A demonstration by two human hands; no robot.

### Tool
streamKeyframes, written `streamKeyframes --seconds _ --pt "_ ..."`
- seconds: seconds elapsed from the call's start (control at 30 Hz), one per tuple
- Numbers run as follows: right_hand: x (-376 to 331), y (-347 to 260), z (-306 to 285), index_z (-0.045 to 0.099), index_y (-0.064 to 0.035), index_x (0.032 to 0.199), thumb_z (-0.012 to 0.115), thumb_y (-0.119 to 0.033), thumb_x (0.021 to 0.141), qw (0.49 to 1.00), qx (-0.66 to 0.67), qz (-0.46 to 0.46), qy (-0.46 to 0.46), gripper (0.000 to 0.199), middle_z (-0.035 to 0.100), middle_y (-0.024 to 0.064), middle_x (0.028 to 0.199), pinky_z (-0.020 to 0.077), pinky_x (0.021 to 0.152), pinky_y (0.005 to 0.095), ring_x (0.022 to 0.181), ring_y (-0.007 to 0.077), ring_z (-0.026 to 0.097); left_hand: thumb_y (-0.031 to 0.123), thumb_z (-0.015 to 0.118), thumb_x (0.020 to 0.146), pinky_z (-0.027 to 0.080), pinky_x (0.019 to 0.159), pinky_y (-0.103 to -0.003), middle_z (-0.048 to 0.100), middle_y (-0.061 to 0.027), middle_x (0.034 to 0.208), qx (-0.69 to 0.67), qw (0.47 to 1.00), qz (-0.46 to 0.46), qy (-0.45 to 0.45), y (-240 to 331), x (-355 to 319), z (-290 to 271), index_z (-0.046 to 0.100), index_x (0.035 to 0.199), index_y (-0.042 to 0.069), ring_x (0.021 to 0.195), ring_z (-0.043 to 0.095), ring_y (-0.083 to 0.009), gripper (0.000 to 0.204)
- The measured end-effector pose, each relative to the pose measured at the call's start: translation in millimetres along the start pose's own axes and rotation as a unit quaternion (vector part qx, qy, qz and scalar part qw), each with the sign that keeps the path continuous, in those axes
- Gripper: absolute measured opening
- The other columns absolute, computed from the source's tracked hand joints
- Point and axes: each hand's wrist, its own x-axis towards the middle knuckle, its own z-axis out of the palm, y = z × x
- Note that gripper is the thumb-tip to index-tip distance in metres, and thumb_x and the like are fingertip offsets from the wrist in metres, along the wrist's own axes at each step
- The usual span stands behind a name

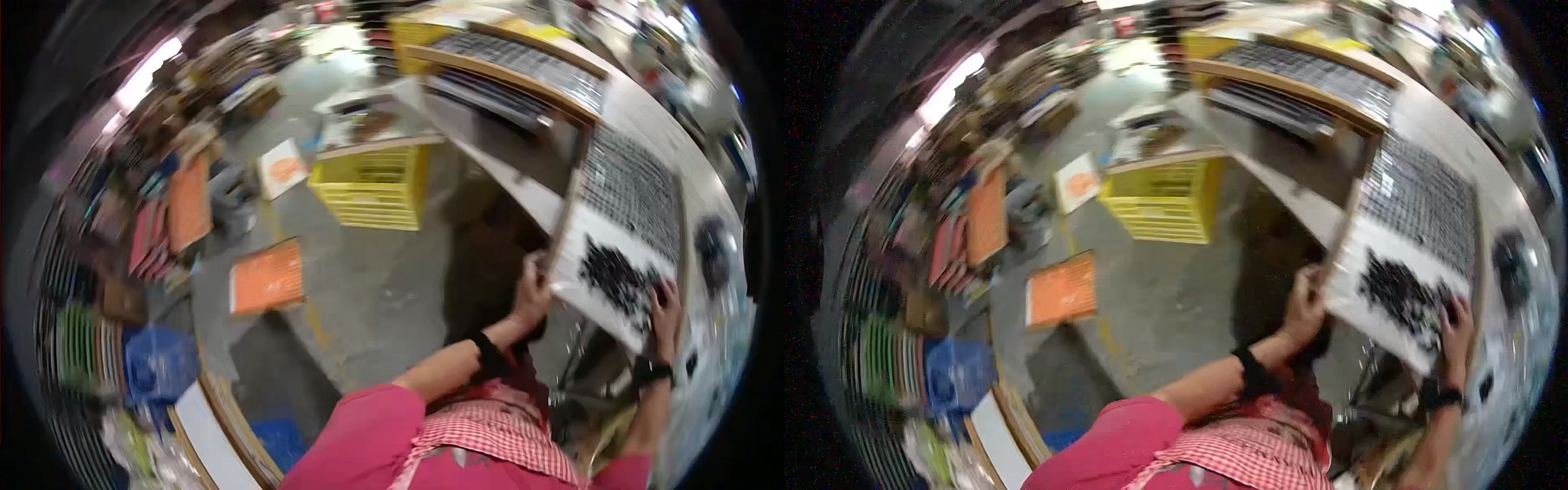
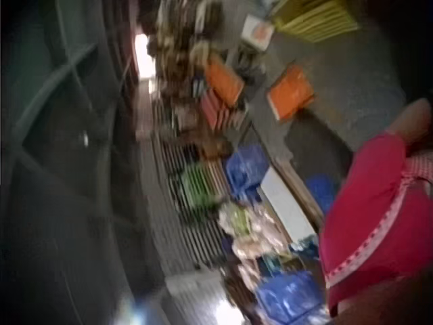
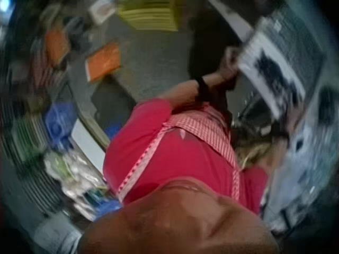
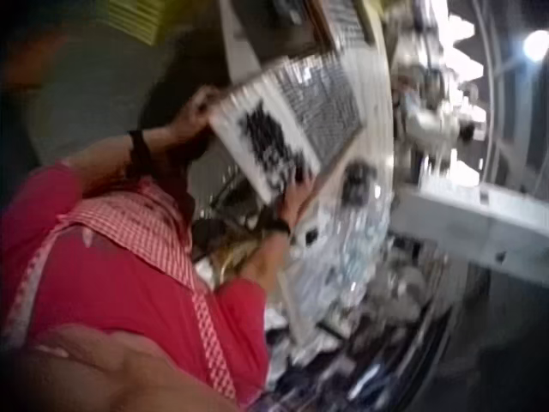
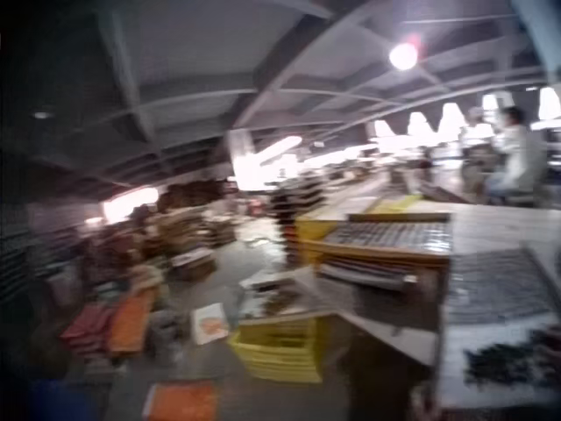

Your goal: Arranging small black parts onto a grid tray and transferring them to a container/bag.

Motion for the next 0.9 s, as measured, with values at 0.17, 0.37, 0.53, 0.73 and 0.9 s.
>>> streamKeyframes --seconds 0.17,0.37,0.53,0.73,0.9 --pt "22.4 -42.9 14.9 0.065 -0.0013 0.102 0.067 -0.02 0.08 0.995 0.1 -0.022 0.018 0.029 0.064 0.016 0.103 0.047 0.082 0.0346 0.092 0.0308 0.062 0.008 0.053 0.09 0.043 0.087 -0.031 0.053 -0.0109 0.108 0.065 0.997 0.025 0.016 10.7 16.4 -29.3 0.043 0.121 0.0 0.097 0.052 -0.0187 0.034" --pt "-0.7 -52.2 4.7 0.067 -0.0056 0.1 0.065 -0.013 0.078 0.996 0.072 -0.03 0.046 0.023 0.063 0.012 0.099 0.0488 0.08 0.0334 0.089 0.0285 0.062 0.006 0.054 0.091 0.043 0.085 -0.029 0.053 -0.0097 0.106 -0.004 1.0 -0.017 0.012 -9.9 30.3 -19.3 0.043 0.12 -0.002 0.094 0.053 -0.0164 0.032" --pt "-0.9 -58.2 5.4 0.068 -0.0081 0.099 0.063 -0.004 0.078 0.987 0.118 -0.107 0.002 0.022 0.06 0.0101 0.106 0.0469 0.083 0.031 0.096 0.0251 0.059 0.006 0.053 0.091 0.042 0.086 -0.029 0.053 -0.0096 0.106 0.016 1.0 -0.022 0.004 -4.6 28.9 -23.2 0.044 0.119 -0.003 0.094 0.052 -0.0167 0.031" --pt "30.0 -60.1 -7.0 0.062 -0.0113 0.109 0.057 -0.031 0.084 0.997 -0.071 -0.04 0.02 0.032 0.057 0.0131 0.109 0.0462 0.088 0.0395 0.102 0.03 0.056 0.007 0.054 0.091 0.042 0.087 -0.029 0.053 -0.0094 0.104 0.029 0.999 -0.017 0.002 -0.3 27.1 -23.3 0.044 0.119 -0.003 0.094 0.052 -0.0164 0.031" --pt "60.9 -69.0 23.0 0.057 -0.0125 0.117 0.05 -0.041 0.087 0.971 -0.182 0.096 -0.118 0.042 0.054 0.0137 0.111 0.0442 0.09 0.0435 0.109 0.0317 0.051 0.006 0.054 0.09 0.041 0.087 -0.028 0.053 -0.0094 0.105 0.018 1.0 -0.02 0.008 -5.2 30.5 -25.3 0.045 0.118 -0.003 0.094 0.052 -0.0165 0.031"
